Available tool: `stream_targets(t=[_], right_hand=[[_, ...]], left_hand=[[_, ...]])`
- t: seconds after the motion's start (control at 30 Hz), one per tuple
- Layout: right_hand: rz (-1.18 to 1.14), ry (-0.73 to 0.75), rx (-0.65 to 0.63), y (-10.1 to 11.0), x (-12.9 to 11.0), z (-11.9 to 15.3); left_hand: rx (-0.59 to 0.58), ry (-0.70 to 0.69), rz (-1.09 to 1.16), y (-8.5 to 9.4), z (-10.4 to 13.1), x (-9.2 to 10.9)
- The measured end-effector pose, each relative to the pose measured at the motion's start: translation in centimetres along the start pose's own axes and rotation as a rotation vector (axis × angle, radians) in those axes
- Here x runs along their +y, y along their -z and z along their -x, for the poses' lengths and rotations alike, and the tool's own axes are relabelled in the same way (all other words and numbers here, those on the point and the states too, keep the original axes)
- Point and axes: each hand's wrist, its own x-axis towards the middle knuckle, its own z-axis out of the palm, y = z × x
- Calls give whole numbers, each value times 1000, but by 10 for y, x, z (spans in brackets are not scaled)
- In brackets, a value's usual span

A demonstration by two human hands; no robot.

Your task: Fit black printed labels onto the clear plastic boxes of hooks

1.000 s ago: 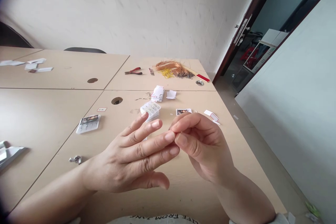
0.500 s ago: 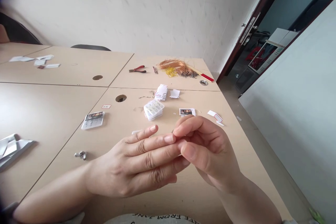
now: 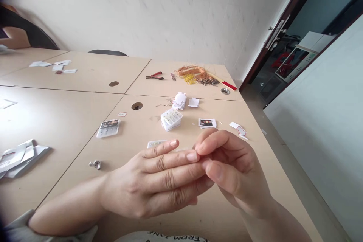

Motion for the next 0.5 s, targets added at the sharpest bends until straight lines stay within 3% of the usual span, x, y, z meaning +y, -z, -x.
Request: stream_targets(t=[0.23, 0.5], right_hand=[[-12, -3, 7, 2, 2, 0], [-246, -404, -45, -1, 6, -1]], left_hand=[[39, 3, -1, 0, -2, 1], [131, -159, 166, -7, -3, 5]])
